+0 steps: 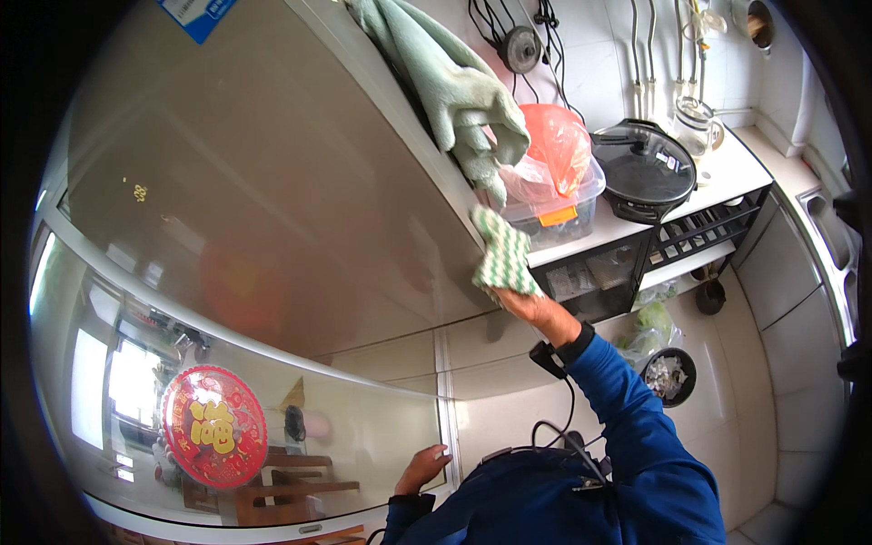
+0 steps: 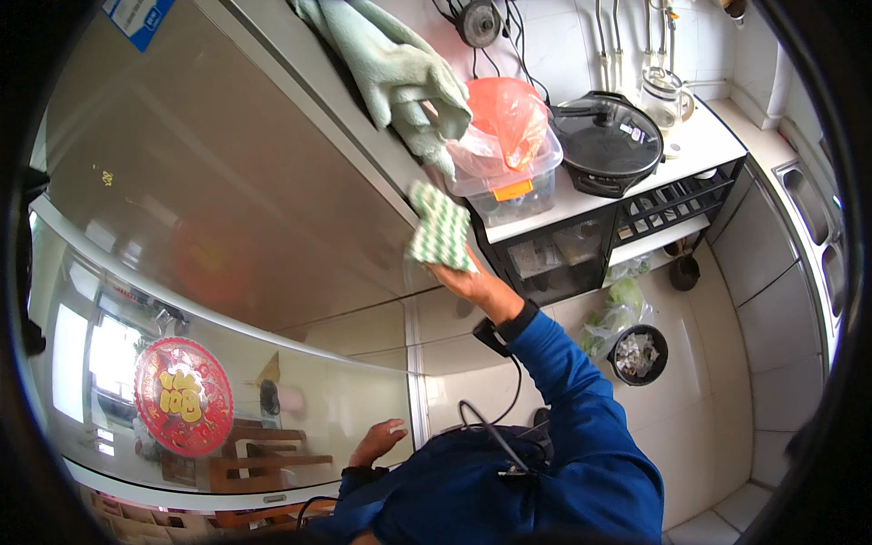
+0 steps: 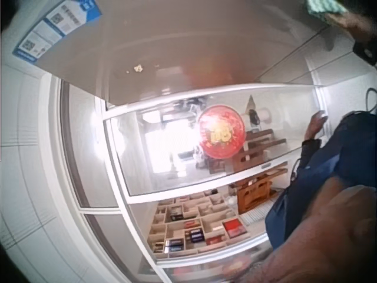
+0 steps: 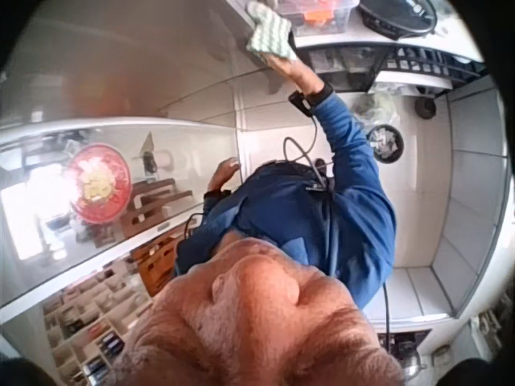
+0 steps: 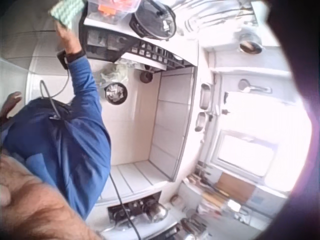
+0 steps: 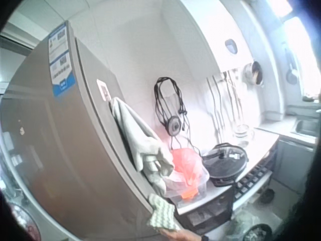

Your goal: The person wipes the glass door and the front of a refrigerator with a green and white striped cloth. They clean the door frame, the glass panel, and the refrigerator's stainless steel surface, including the digital display area.

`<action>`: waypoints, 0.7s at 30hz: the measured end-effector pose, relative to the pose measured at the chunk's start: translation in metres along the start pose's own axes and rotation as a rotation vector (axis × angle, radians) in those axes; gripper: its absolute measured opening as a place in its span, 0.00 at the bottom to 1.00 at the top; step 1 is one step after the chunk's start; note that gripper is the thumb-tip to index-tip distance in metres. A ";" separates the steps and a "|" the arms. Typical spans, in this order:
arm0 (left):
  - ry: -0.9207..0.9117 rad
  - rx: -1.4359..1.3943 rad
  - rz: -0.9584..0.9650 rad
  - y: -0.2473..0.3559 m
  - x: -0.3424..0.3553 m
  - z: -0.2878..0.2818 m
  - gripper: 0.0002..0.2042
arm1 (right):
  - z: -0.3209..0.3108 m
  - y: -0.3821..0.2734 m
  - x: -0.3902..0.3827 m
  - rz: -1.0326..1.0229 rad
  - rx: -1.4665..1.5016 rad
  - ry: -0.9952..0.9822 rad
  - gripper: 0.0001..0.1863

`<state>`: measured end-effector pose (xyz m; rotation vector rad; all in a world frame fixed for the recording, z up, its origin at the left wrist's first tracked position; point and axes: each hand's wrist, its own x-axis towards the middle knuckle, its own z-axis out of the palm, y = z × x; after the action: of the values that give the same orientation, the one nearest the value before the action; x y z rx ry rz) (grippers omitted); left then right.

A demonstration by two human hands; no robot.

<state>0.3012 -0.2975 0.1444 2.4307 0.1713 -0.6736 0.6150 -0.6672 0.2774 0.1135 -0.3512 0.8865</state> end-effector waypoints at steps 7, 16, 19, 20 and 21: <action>-0.021 -0.049 -0.061 0.033 -0.005 -0.009 0.26 | -0.067 0.032 -0.053 -0.562 -1.866 0.497 0.30; -0.038 0.023 -0.049 0.036 -0.005 0.000 0.25 | -0.013 0.008 -0.005 -0.444 -1.818 0.581 0.26; -0.028 -0.017 -0.060 0.035 -0.008 0.001 0.25 | -0.056 0.025 -0.024 -0.498 -1.777 0.670 0.26; -0.030 -0.027 -0.082 0.035 -0.010 0.002 0.25 | -0.067 0.028 -0.031 -0.410 -1.672 0.766 0.26; -0.027 -0.035 -0.078 0.035 -0.011 0.002 0.25 | -0.074 0.029 -0.033 -0.466 -1.681 0.695 0.27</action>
<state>0.3005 -0.3270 0.1671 2.3901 0.2662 -0.7313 0.5924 -0.6559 0.1954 -1.5642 -0.2940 -0.0706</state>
